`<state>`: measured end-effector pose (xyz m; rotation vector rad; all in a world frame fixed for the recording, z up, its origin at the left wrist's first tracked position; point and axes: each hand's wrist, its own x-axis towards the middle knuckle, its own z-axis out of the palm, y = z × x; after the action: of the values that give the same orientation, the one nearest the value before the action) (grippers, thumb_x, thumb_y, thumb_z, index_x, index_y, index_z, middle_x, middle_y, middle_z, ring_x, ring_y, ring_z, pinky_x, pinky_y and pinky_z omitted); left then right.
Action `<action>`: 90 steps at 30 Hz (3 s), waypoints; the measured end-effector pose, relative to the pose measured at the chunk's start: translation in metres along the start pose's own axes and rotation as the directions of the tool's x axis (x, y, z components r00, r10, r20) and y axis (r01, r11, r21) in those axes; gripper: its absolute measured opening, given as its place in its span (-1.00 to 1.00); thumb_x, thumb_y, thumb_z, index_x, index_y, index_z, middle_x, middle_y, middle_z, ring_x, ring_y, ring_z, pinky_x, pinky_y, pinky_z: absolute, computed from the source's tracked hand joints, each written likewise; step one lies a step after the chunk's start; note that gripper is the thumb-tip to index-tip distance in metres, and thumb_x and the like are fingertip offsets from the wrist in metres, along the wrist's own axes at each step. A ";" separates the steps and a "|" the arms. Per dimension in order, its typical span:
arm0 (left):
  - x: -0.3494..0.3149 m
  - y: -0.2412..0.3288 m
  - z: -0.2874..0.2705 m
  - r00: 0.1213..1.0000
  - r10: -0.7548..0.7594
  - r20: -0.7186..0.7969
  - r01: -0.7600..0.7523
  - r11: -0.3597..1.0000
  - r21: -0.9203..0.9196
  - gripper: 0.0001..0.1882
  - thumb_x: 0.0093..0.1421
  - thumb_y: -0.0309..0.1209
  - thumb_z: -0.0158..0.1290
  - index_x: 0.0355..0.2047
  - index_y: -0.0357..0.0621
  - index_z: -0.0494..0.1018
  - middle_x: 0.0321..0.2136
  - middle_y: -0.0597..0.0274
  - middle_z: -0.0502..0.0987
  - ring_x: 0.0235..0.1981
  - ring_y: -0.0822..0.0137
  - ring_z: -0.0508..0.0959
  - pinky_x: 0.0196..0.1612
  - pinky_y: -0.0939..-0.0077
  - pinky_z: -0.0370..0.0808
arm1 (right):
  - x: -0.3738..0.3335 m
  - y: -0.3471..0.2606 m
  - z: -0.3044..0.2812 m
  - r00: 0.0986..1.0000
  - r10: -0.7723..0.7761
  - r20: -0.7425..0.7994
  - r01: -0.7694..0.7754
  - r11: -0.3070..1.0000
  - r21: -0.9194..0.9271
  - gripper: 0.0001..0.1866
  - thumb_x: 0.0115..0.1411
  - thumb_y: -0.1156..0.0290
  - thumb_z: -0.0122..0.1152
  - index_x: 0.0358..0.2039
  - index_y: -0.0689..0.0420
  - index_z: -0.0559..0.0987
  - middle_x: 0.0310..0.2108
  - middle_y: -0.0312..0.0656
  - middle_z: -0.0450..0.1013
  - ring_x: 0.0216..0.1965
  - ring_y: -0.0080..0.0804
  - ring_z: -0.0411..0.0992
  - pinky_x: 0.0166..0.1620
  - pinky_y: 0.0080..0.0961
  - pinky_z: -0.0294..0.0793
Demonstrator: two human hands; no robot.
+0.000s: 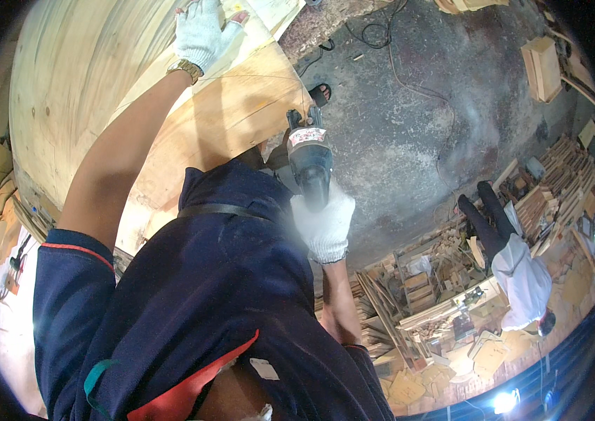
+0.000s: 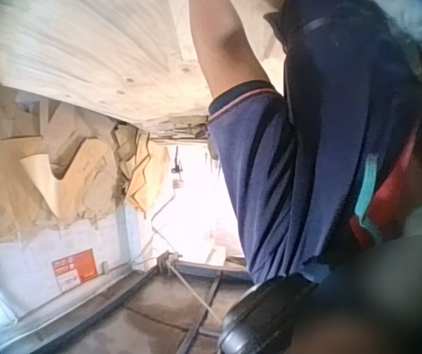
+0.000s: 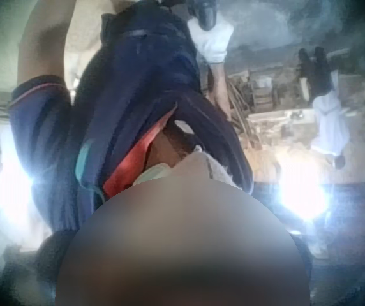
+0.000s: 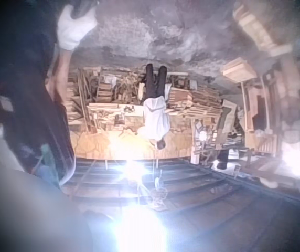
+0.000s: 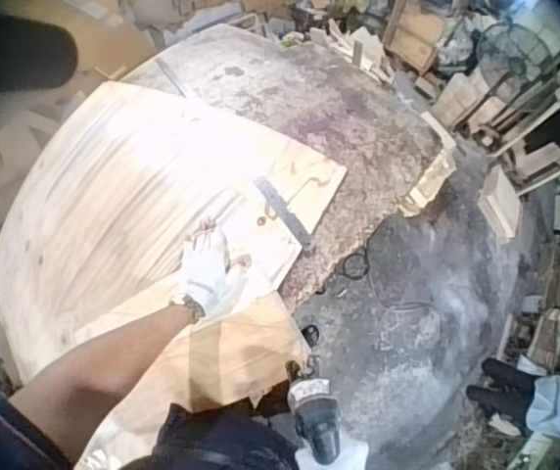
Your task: The person measures and marks a wooden plank, cuts it with a circular saw, then assembles it with other pieces using a nail gun and hammer. The person also uses a jigsaw to cut a curved edge on the assembled wood.
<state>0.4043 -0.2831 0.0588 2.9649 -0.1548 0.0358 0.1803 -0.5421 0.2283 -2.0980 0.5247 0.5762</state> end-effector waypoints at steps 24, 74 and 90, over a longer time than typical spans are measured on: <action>0.002 0.009 -0.017 0.999 0.021 -0.046 -0.026 0.992 -0.124 -0.22 0.18 -0.06 0.08 0.15 -0.57 0.26 0.14 -0.54 0.35 0.15 -0.31 0.37 0.23 -0.12 0.24 | 0.006 -0.007 -0.005 0.998 0.039 0.042 -0.039 0.999 -0.010 -0.77 -0.04 0.48 0.31 -0.33 0.27 0.59 -0.52 -0.01 0.58 -0.48 -0.17 0.63 -0.34 -0.33 0.58; 0.004 0.014 -0.025 0.995 0.065 -0.071 -0.070 0.995 -0.065 -0.28 0.14 -0.10 0.08 0.09 -0.54 0.29 -0.02 -0.36 0.43 -0.01 -0.22 0.40 0.11 -0.05 0.29 | 0.023 -0.016 -0.003 0.998 -0.066 0.006 0.066 0.997 -0.039 -0.73 -0.09 0.49 0.31 -0.32 0.25 0.55 -0.52 -0.01 0.56 -0.48 -0.06 0.62 -0.34 -0.29 0.59; 0.002 0.011 -0.025 0.997 0.073 -0.003 -0.073 0.995 -0.063 -0.28 0.10 -0.08 0.11 0.06 -0.51 0.30 -0.04 -0.32 0.42 0.00 -0.19 0.39 0.15 -0.06 0.27 | 0.027 -0.019 -0.002 0.995 -0.101 -0.004 0.101 0.995 -0.027 -0.70 -0.09 0.48 0.31 -0.29 0.26 0.55 -0.52 0.02 0.56 -0.46 0.03 0.62 -0.34 -0.27 0.60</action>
<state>0.4046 -0.2901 0.0850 2.8948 -0.2591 0.0406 0.2128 -0.5376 0.2256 -2.1388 0.4133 0.5217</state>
